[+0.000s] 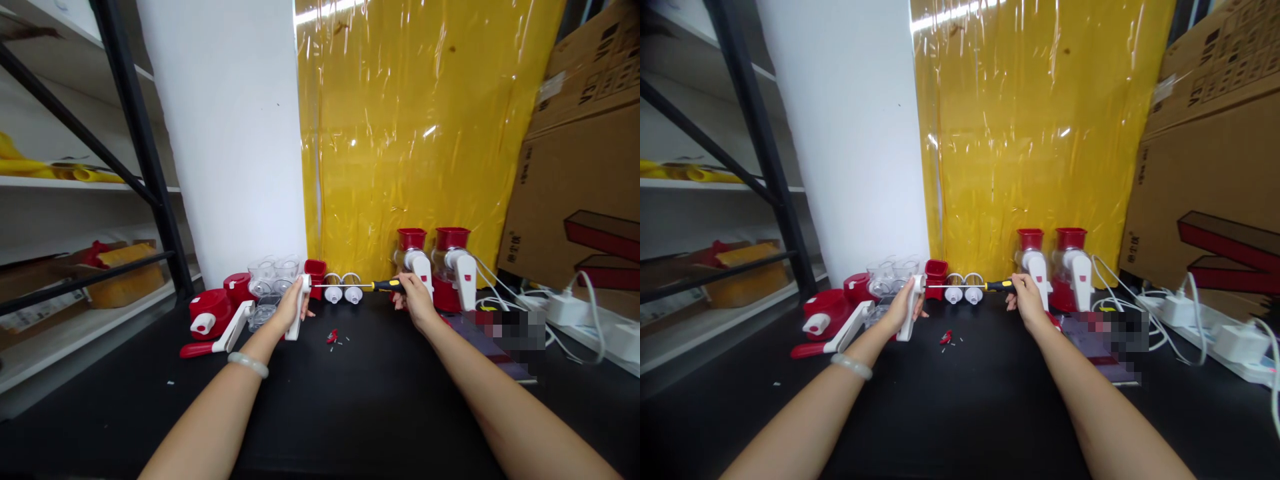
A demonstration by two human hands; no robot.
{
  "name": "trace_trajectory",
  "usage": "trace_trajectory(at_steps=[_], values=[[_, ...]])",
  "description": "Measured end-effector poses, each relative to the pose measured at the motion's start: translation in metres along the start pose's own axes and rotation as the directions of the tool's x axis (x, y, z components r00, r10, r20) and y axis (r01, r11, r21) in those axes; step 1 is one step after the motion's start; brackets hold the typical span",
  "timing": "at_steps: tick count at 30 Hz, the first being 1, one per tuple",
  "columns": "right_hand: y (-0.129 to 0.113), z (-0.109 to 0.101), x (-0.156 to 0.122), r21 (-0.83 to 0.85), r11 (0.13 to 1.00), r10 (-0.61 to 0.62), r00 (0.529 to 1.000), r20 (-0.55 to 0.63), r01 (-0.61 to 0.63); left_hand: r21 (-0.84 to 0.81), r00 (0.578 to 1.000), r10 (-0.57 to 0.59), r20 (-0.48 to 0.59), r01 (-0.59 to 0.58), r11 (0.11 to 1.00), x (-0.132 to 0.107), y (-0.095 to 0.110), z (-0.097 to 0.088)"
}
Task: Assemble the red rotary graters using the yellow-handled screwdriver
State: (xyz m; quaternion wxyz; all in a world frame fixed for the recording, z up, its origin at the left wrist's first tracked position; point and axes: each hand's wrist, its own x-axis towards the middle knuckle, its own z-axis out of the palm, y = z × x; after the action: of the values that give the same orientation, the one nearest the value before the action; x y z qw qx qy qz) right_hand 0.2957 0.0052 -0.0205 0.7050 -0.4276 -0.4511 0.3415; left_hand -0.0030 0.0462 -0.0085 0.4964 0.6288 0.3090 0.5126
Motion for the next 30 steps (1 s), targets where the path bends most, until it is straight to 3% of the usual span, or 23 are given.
trace_trajectory(at_steps=[6,11,15,18,30], values=[[0.001,-0.002,-0.003,-0.164,0.986,-0.042,0.999,-0.011,0.039,0.014,1.0,0.021,0.022,-0.021,1.0,0.001,-0.001,-0.002],[-0.003,-0.002,-0.002,-0.258,0.966,-0.005,0.996,-0.088,-0.018,0.04,0.999,0.017,0.028,-0.018,0.999,0.0,0.001,0.0],[-0.005,-0.001,0.0,-0.053,0.989,0.132,0.988,-0.079,-0.136,0.05,1.0,0.006,0.026,-0.007,0.999,0.001,0.005,0.001],[-0.008,0.0,-0.001,0.113,0.984,0.142,0.99,-0.007,-0.14,0.046,1.0,0.003,0.019,-0.004,0.999,0.003,0.005,0.0],[-0.021,0.004,-0.005,0.158,0.981,0.115,0.993,0.022,-0.117,0.033,1.0,-0.018,0.026,0.017,0.999,0.004,0.002,-0.002]])
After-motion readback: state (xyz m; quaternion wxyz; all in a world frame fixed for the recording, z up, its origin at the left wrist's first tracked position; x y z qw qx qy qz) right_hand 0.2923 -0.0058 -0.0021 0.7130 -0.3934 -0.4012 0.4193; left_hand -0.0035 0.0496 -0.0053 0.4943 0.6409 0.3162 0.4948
